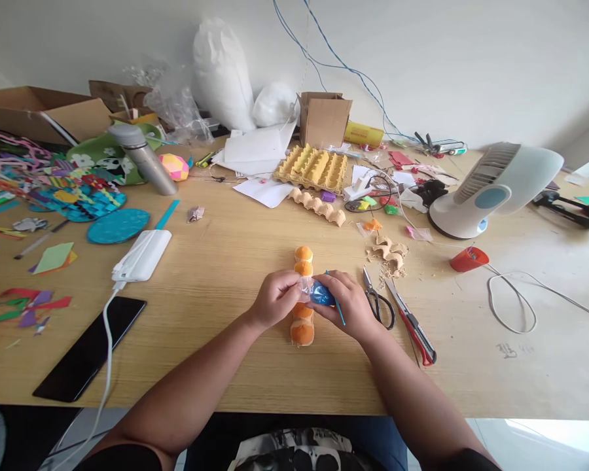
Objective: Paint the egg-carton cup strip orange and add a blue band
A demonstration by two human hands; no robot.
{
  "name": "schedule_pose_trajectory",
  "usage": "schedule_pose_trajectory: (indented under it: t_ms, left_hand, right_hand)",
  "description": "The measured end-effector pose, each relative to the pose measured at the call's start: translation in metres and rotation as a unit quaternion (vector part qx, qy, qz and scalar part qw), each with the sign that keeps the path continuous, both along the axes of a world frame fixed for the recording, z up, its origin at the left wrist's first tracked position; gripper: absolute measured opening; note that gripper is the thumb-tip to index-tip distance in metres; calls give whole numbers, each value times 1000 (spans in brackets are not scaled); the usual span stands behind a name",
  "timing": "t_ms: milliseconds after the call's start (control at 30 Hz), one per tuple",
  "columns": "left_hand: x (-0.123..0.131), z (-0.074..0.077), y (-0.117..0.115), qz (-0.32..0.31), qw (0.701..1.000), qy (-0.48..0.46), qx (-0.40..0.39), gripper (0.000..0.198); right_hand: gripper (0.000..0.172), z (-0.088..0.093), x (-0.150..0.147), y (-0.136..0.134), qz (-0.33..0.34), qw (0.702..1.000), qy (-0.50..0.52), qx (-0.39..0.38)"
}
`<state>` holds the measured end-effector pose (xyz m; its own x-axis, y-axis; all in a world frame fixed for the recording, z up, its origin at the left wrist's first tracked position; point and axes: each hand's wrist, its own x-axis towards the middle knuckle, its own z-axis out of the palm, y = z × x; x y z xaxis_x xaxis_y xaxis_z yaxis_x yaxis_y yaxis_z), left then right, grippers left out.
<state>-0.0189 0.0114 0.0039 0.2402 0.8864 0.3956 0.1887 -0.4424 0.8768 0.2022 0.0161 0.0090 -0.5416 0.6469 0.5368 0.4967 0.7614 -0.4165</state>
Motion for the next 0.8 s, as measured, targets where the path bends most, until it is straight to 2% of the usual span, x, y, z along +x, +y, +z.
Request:
schedule_pose_trajectory:
  t_ms: [100, 200, 333, 433, 600, 700, 800]
  left_hand:
    - [0, -2, 1, 18, 1000, -23, 7, 22]
    - [-1, -4, 4, 60, 996, -34, 60, 15]
    - [-7, -5, 10, 58, 987, 44, 145, 10]
    - [-11, -8, 14, 55, 981, 86, 167, 10]
    - [-15, -11, 17, 10, 989, 113, 98, 14]
    - [-14, -11, 16, -12, 992, 117, 46, 17]
    - [-11, -12, 14, -7, 993, 112, 18, 19]
  right_hand:
    - [44, 0, 1, 3, -14, 1000, 23, 0]
    - [42, -1, 4, 6, -25, 999, 30, 3]
    - [42, -2, 6, 8, -22, 999, 17, 25]
    - [41, -2, 6, 8, -36, 997, -17, 71]
    - [39, -2, 2, 5, -44, 987, -79, 133]
    - [37, -1, 0, 4, -55, 982, -112, 140]
    - [36, -1, -1, 3, -65, 978, -135, 142]
